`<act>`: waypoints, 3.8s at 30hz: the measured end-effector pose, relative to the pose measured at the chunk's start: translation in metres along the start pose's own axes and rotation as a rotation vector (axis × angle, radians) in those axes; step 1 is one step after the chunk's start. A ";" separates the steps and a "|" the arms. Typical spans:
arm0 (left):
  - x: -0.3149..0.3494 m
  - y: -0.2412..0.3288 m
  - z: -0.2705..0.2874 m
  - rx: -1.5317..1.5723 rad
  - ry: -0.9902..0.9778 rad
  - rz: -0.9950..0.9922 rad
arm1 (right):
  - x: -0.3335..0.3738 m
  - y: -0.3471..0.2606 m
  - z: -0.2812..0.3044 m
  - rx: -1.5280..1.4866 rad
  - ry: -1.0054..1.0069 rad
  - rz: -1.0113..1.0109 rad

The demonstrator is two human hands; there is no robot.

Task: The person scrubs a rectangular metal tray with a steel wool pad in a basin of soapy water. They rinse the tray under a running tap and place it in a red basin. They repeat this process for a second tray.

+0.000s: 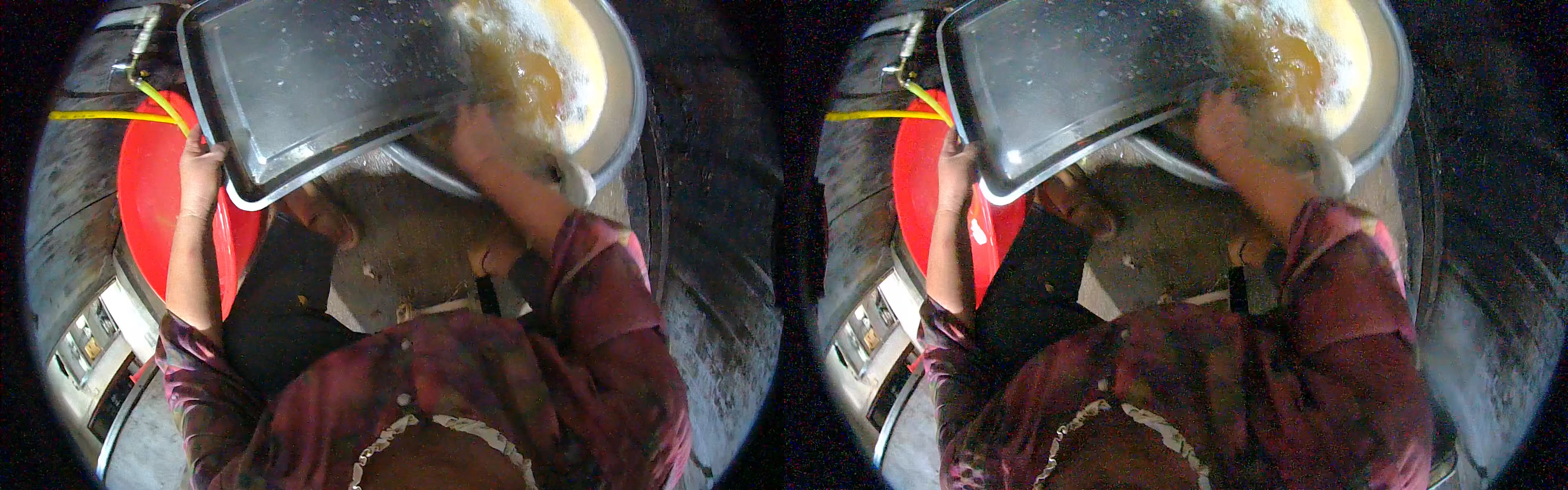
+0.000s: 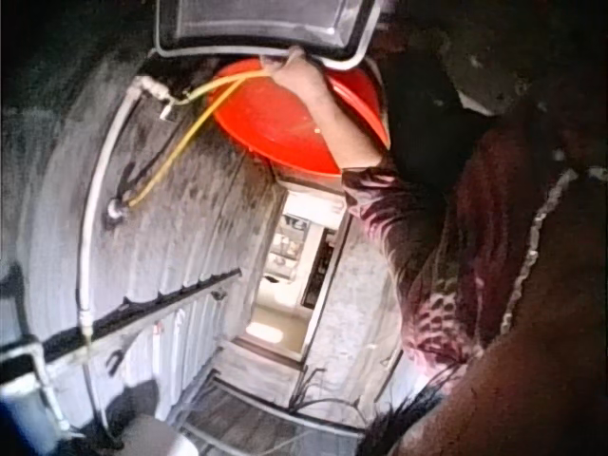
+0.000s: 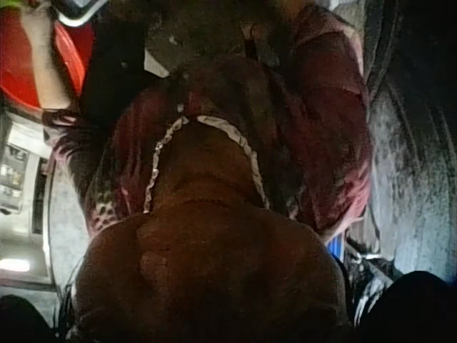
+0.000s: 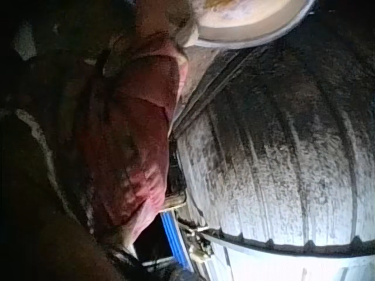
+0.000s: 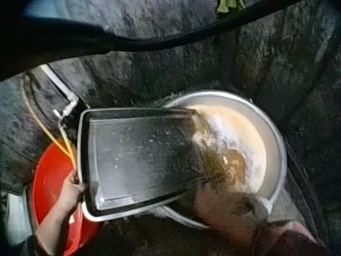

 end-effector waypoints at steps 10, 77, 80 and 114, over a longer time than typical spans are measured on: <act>0.007 0.004 -0.003 -0.136 -0.129 0.044 | -0.003 -0.019 0.018 -0.209 -0.042 0.130; 0.074 -0.015 0.035 0.686 0.060 0.427 | -0.061 0.016 0.029 -0.311 0.181 -0.324; 0.079 0.006 0.015 0.660 0.056 0.396 | -0.050 -0.092 0.090 -0.503 0.317 0.092; 0.072 -0.005 -0.035 0.483 -0.040 0.438 | 0.004 -0.138 0.113 -0.957 0.559 0.567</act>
Point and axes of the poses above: each hand's wrist, its own x-axis away from the middle knuckle, its own z-axis out of the back of the hand, y = z × x, the point moved 4 cm from there along -x, towards the middle knuckle, and after that the axes turned 2 degrees about -z, right-handed, at the moved point
